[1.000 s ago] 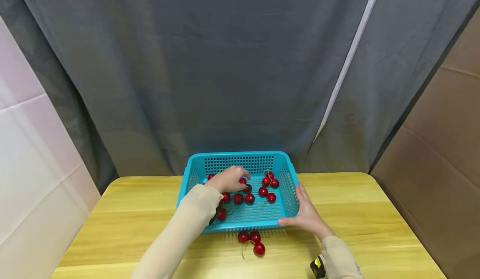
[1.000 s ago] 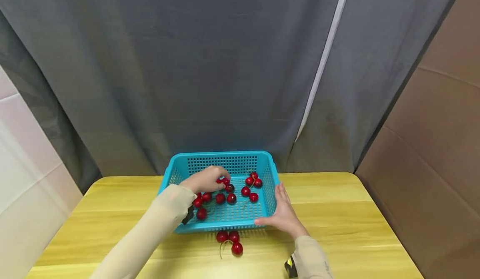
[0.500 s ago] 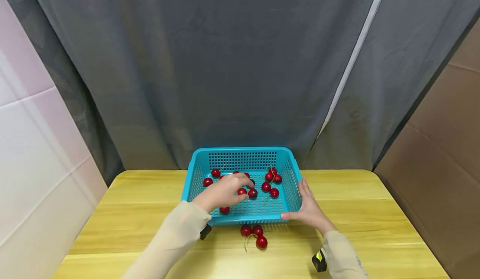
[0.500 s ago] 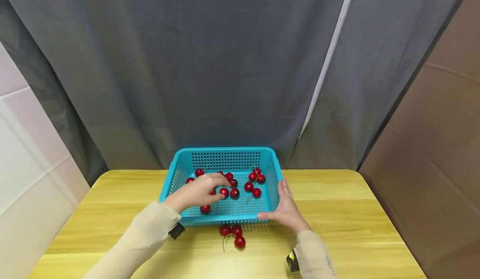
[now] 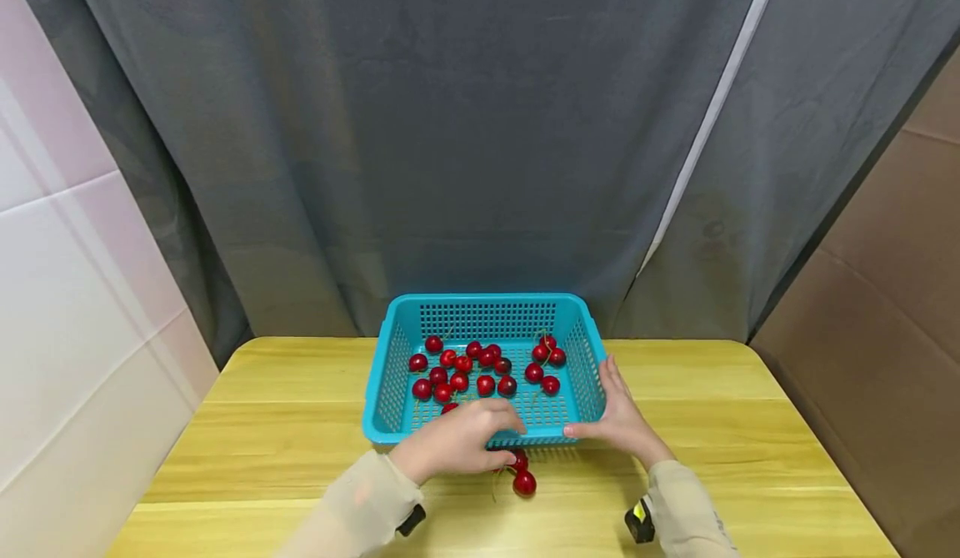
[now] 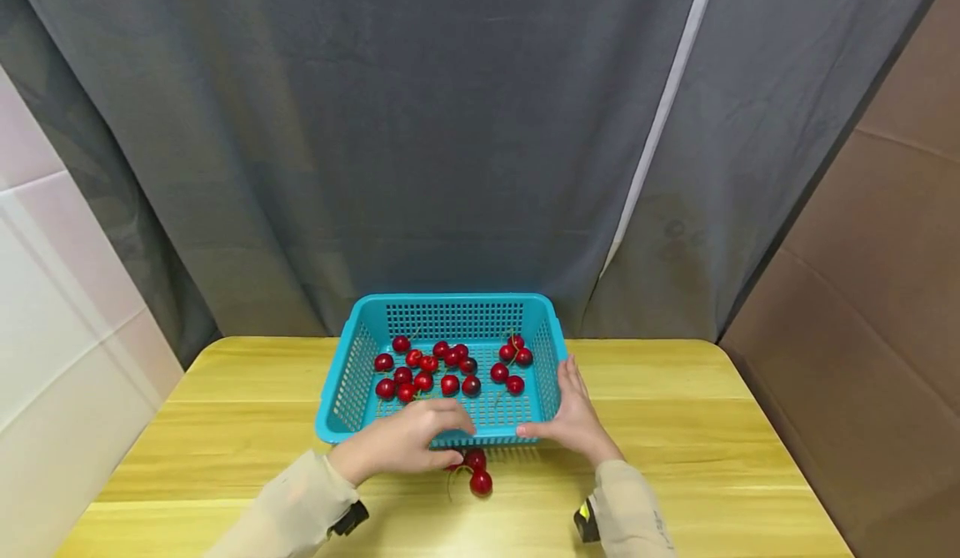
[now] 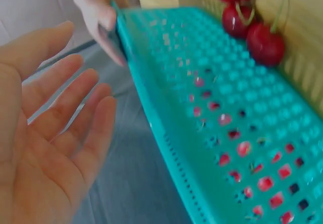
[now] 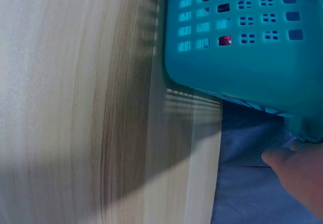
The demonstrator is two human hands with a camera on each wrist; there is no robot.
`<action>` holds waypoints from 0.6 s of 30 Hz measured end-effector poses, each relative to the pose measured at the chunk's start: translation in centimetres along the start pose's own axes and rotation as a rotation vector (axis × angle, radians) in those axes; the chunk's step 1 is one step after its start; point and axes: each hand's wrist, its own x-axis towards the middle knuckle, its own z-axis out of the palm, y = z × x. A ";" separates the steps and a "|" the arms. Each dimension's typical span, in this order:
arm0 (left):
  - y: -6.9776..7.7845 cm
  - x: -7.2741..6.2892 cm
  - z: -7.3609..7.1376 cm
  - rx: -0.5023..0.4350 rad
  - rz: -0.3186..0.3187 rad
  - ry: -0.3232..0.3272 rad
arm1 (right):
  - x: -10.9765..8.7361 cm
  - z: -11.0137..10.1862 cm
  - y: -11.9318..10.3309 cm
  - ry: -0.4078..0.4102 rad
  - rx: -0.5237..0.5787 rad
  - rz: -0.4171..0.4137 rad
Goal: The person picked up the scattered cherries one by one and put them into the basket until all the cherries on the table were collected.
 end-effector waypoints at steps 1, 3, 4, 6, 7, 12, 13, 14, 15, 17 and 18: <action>0.2 -0.1 0.3 -0.001 0.009 0.002 | 0.0 0.0 0.0 -0.001 0.002 0.001; 0.5 -0.2 0.9 -0.006 0.024 0.002 | 0.0 0.1 0.0 0.001 0.004 0.000; 0.7 -0.2 1.2 -0.006 0.031 0.003 | 0.0 0.1 -0.1 0.002 0.003 -0.002; 0.9 -0.3 1.8 0.003 0.047 0.007 | 0.0 0.1 0.0 0.006 0.002 -0.003; 1.0 -0.3 2.1 0.002 0.054 0.009 | 0.0 0.1 0.0 0.007 0.002 -0.004; 1.0 -0.5 3.9 0.012 0.094 0.021 | -0.1 0.1 0.0 0.009 0.008 -0.010; 1.0 -0.5 4.3 0.018 0.095 0.024 | -0.1 0.1 0.0 0.012 0.010 -0.013; 1.0 -0.6 4.7 0.029 0.095 0.028 | -0.1 0.0 0.0 0.015 0.002 -0.018; 1.0 -0.6 5.1 0.041 0.094 0.033 | -0.1 0.0 0.0 0.017 0.000 -0.018; 1.0 -0.8 5.9 0.076 0.093 0.043 | -0.1 0.0 0.0 0.020 -0.005 -0.019; 0.9 -0.8 6.3 0.094 0.092 0.046 | -0.1 0.0 0.0 0.018 -0.008 -0.018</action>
